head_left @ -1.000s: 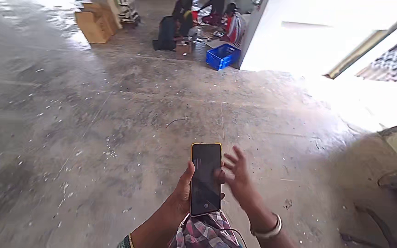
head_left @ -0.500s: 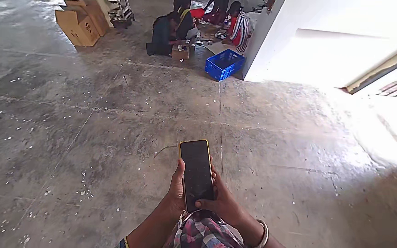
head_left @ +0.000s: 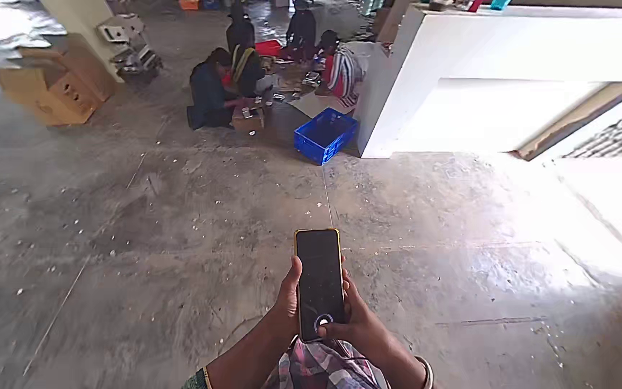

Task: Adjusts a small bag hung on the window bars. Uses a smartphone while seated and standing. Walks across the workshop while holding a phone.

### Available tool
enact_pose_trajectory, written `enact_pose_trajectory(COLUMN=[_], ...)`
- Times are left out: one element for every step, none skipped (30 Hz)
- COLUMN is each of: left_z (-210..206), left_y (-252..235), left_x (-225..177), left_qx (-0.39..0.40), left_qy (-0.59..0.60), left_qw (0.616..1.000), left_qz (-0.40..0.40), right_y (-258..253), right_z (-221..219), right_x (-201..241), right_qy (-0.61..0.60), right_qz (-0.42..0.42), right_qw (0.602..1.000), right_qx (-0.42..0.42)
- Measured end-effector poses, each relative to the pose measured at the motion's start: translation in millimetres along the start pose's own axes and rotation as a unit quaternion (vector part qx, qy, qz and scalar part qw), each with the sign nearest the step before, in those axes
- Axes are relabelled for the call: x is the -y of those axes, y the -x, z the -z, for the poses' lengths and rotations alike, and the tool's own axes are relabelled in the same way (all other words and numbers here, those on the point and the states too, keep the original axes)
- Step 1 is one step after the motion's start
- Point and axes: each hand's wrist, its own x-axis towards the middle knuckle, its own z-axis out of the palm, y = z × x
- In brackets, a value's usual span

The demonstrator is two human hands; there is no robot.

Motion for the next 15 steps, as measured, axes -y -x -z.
enact_pose_trajectory(left_z=[2.0,6.1,13.4,21.8,30.1,35.7,39.1,41.2,44.1,46.8,49.6,53.7,59.4,66.0,73.1], left_y=[-30.6,-62.6,-97.0,-127.5,-154.2,-180.9,-215.9,-246.2,-270.8,-295.7,-318.8,-339.9,-360.0,-379.4,-398.3], left_x=[-11.4,-23.7,-37.8,-48.9,-58.8,-69.9,-85.9,-101.3,-116.8,-134.7,-154.5,-175.0,-195.1,-214.6,-233.7], left_qx=[-0.001,0.002,0.009,0.012,0.003,-0.013,-0.018,-0.031,-0.045,-0.053,-0.054,-0.052,-0.050,-0.046,-0.045], left_qy=[-0.005,-0.013,-0.023,-0.028,-0.031,-0.035,-0.043,-0.050,-0.053,-0.056,-0.055,-0.051,-0.046,-0.039,-0.033], left_qw=[1.000,1.000,1.000,0.999,0.999,0.999,0.999,0.998,0.997,0.996,0.996,0.996,0.996,0.995,0.994], left_qz=[0.007,0.013,0.019,0.025,0.028,0.022,0.005,-0.013,-0.024,-0.036,-0.044,-0.052,-0.063,-0.078,-0.093], right_y=[-24.2,-51.6,-83.1,-111.8,-139.0,-166.5,-201.3,-233.2,-261.7,-291.7,-322.0,-351.8,-381.1,-410.2,-439.1], right_z=[12.3,26.0,41.2,56.6,70.7,84.4,101.4,115.1,124.8,133.0,139.4,144.0,147.9,151.9,155.7], right_x=[10.5,20.5,30.3,38.7,46.3,56.6,73.9,90.3,103.6,118.2,133.5,148.6,163.3,177.4,190.4], right_qy=[-0.009,-0.013,-0.015,-0.014,-0.011,-0.005,0.006,0.009,0.011,0.016,0.019,0.020,0.020,0.025,0.029], right_qz=[0.005,0.015,0.027,0.028,0.021,0.015,0.017,0.012,0.001,-0.008,-0.015,-0.018,-0.018,-0.017,-0.019], right_qw=[1.000,1.000,0.999,0.999,0.999,1.000,1.000,1.000,1.000,0.999,0.998,0.997,0.996,0.993,0.991], right_qx=[-0.013,-0.023,-0.027,-0.028,-0.023,-0.014,0.000,0.014,0.028,0.040,0.055,0.071,0.088,0.110,0.131])
